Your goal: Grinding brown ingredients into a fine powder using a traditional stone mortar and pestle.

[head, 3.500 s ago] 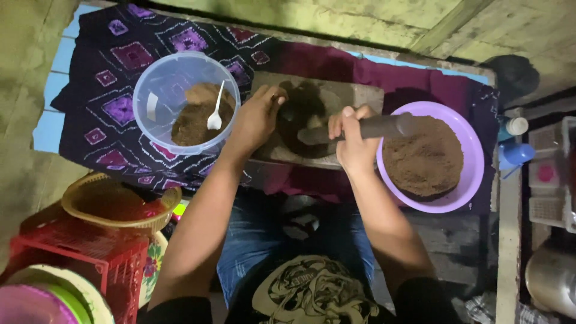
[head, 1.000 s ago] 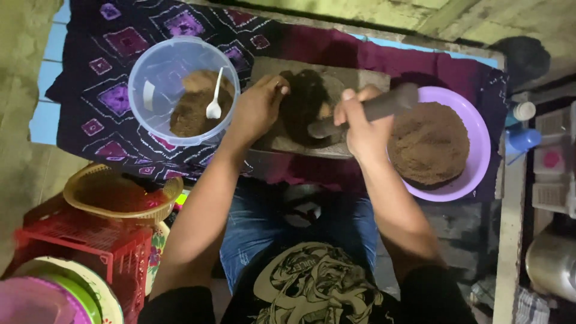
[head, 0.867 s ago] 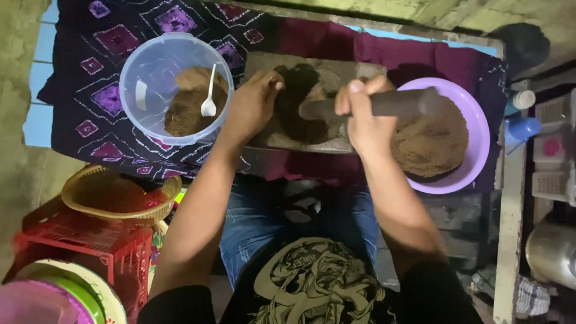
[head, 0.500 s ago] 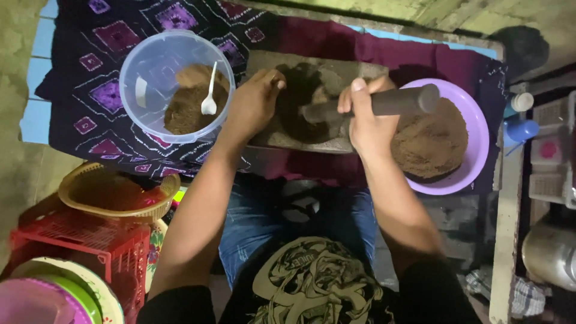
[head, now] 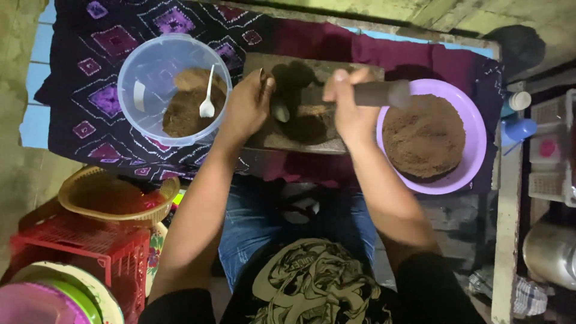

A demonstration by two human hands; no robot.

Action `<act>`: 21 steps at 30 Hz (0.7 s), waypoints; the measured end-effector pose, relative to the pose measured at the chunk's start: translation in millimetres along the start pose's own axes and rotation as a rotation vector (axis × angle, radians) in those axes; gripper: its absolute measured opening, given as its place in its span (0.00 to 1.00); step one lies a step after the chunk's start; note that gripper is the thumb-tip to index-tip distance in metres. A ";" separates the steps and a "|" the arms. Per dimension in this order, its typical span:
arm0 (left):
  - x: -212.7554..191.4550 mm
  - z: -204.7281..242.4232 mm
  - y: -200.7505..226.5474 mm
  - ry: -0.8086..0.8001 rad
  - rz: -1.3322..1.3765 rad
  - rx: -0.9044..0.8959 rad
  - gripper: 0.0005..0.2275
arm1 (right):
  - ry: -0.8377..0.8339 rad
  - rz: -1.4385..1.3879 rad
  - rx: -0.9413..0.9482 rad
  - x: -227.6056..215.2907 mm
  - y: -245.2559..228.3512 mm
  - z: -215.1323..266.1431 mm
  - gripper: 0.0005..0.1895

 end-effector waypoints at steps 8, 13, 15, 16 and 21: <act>5.2 -5.0 -13.1 -0.010 -0.064 -0.026 0.13 | 0.030 -0.079 0.117 1.6 15.5 -5.1 0.13; 6.2 -4.7 -7.2 -0.025 -0.065 -0.042 0.11 | 0.059 -0.104 0.096 16.7 -14.0 -16.5 0.16; 9.4 -4.8 -12.4 0.013 -0.070 -0.004 0.13 | -0.006 0.265 0.215 18.7 9.9 -8.7 0.19; 12.0 -3.9 -12.0 0.011 -0.071 0.003 0.13 | 0.000 0.268 0.211 18.0 7.4 -9.8 0.19; 2.9 -2.8 -8.8 0.004 -0.038 -0.063 0.12 | 0.007 0.008 0.154 5.2 17.5 -8.8 0.13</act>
Point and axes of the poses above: each hand's wrist, its own z-axis away from the middle knuckle, its own x-axis out of the palm, y = z × x, the point moved 8 cm from there along -z, towards the middle knuckle, and after that the axes turned 9 degrees about -y, right-handed, at the moved point
